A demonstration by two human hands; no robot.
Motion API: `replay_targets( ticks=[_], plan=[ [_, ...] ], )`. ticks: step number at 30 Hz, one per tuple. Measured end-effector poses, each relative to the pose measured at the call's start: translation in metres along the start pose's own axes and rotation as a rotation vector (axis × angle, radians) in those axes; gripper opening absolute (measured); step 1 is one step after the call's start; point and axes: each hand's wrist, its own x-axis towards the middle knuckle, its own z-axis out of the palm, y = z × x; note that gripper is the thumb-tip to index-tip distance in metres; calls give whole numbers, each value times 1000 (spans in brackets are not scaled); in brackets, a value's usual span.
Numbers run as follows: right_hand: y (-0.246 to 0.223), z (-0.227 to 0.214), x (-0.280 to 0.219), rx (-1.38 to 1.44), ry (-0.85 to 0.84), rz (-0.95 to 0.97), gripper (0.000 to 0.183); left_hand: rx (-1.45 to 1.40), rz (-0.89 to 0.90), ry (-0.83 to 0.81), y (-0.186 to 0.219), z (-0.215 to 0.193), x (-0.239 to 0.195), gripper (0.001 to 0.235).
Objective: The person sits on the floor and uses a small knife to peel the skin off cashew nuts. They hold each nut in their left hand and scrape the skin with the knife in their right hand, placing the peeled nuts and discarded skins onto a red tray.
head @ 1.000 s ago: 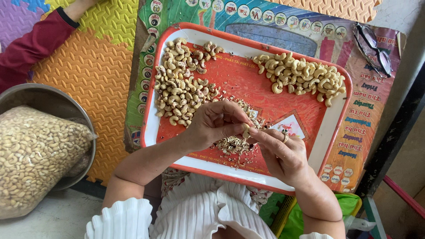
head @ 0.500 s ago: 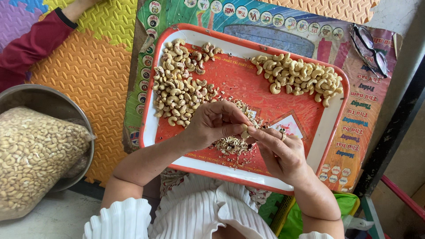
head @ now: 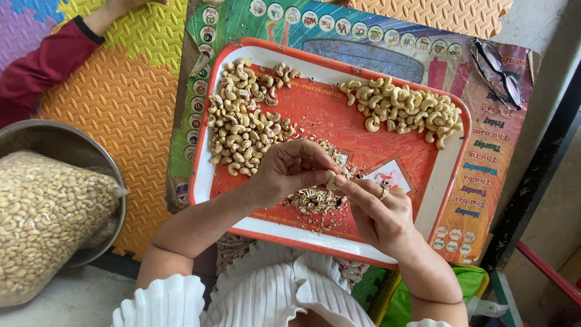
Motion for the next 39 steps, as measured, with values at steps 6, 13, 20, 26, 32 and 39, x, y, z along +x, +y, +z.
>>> replay_targets(
  ticks=[6,13,20,26,32,39],
  plan=[
    [-1,2,-2,113,8,46,37,3,-22,-25,1,-1,-3,17],
    [0,3,-4,101,36,45,33,39,-20,-6,8,2,0,18],
    [-2,3,3,100,43,75,37,35,-52,89,5,1,3,17],
    [2,7,5,22,65,89,36,4,-28,157,-2,1,4,16],
    [3,12,16,-15,102,100,33,89,-41,204,6,9,7,29],
    [2,10,12,-7,96,117,32,240,-18,206,8,9,8,39]
  ],
)
